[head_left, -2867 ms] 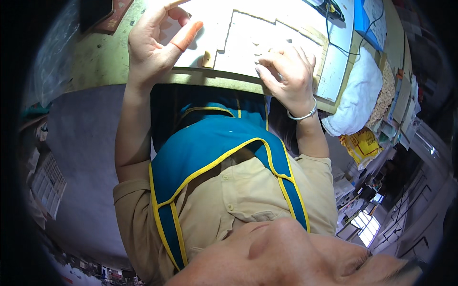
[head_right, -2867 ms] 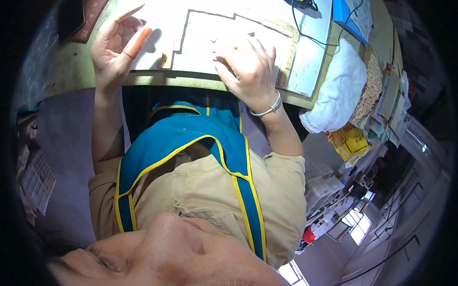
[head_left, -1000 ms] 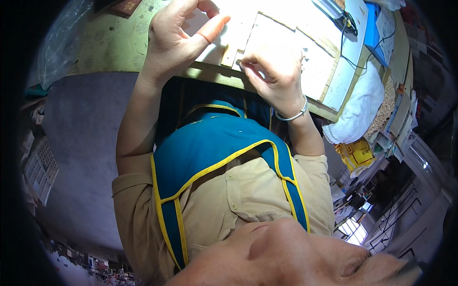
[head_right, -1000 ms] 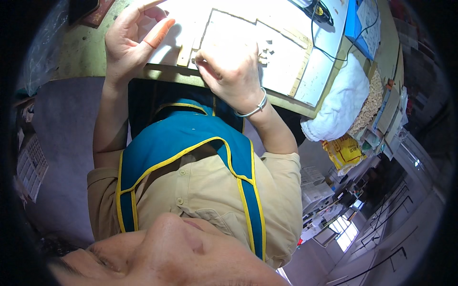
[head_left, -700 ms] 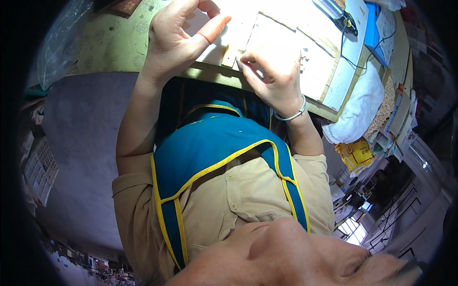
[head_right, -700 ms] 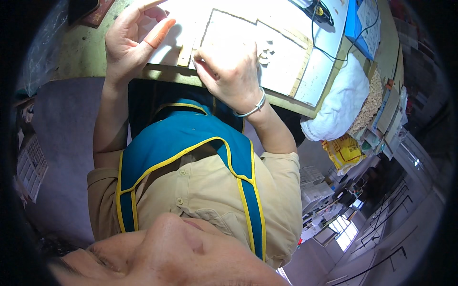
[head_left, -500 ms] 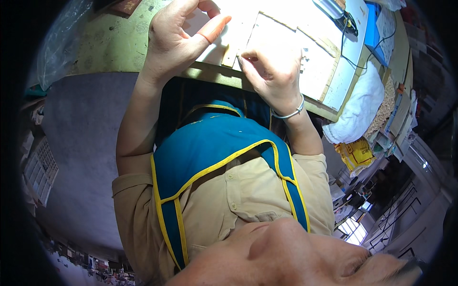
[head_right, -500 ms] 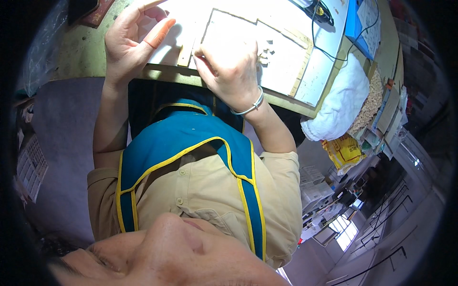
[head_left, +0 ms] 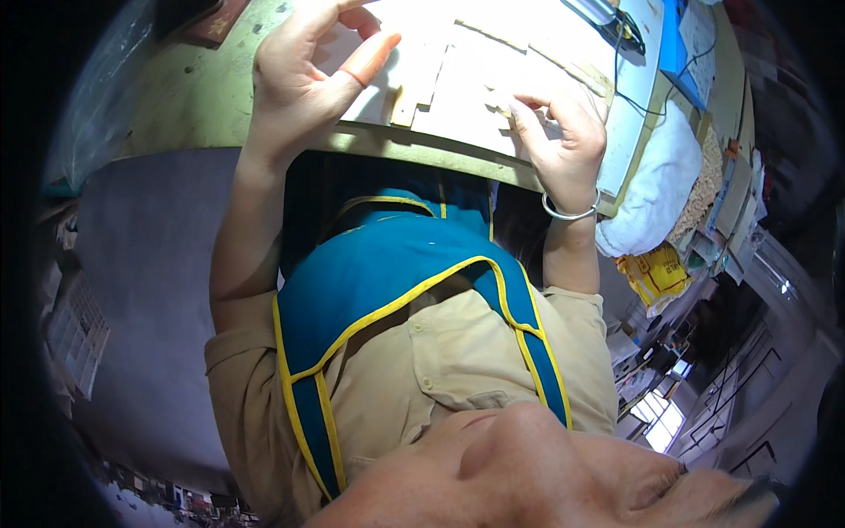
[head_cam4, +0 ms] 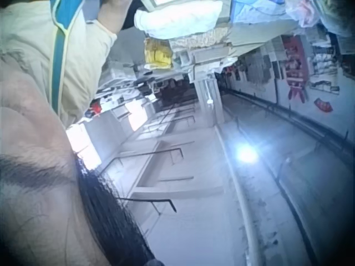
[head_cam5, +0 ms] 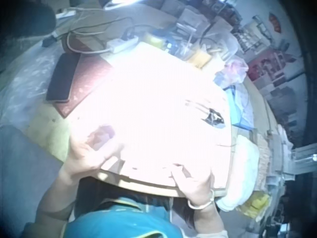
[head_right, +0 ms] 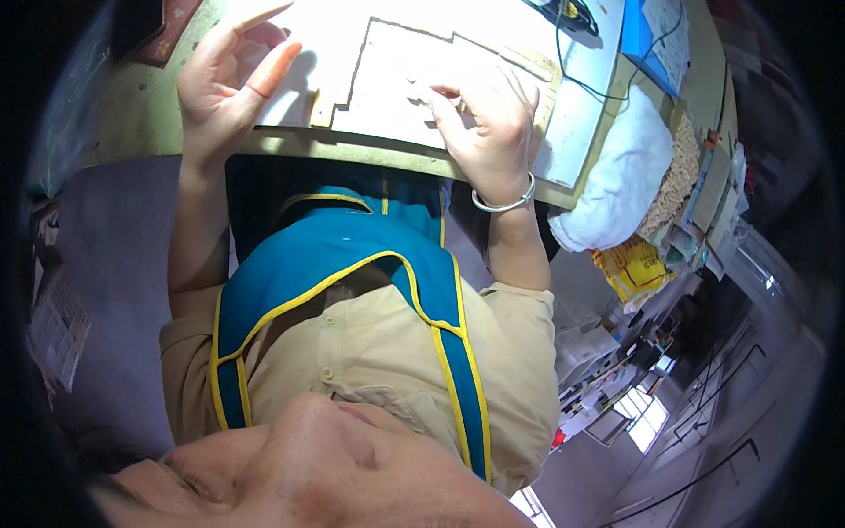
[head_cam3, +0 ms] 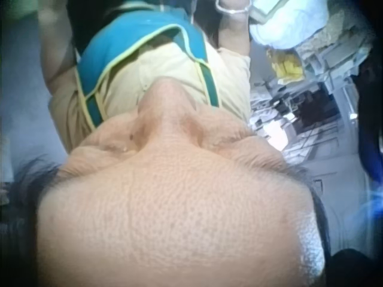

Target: The person assembles small white rectangular pieces into a larger rectangular frame on a workbench. They pick up individual pieces and place them into slots, gradually building the structure by hand.

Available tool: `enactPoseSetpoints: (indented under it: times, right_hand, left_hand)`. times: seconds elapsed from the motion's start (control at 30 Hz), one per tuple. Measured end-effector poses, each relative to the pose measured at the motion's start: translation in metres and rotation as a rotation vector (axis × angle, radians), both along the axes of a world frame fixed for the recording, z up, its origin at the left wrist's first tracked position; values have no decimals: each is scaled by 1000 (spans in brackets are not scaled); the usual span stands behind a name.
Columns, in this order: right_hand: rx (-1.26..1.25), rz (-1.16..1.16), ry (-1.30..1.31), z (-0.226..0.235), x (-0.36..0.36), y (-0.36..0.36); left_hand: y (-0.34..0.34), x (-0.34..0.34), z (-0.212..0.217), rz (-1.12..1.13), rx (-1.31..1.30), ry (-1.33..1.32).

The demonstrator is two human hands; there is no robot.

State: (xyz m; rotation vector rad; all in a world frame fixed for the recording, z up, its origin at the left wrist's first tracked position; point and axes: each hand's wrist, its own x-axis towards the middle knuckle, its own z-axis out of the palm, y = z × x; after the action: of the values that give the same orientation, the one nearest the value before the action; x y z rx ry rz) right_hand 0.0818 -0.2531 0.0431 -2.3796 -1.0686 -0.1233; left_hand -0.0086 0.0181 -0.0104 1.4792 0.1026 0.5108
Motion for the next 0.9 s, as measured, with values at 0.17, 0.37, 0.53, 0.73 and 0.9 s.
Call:
enactPoseSetpoints:
  times: [0.17,0.37,0.53,0.73,0.9]
  right_hand:
    - [-127,65,-178,-1,-10,8]
    - [-88,101,-177,-9,-12,15]
    - [-40,180,-6,-10,-22,21]
    - [64,183,-9,-16,-22,22]
    - [-25,109,-55,-12,-21,14]
  left_hand:
    - [-1,4,-2,37,121,-29]
    - [0,4,0,2,68,-21]
    - [1,4,6,2,103,-25]
    - [3,5,3,27,178,-39]
    - [0,6,-1,-1,60,-47]
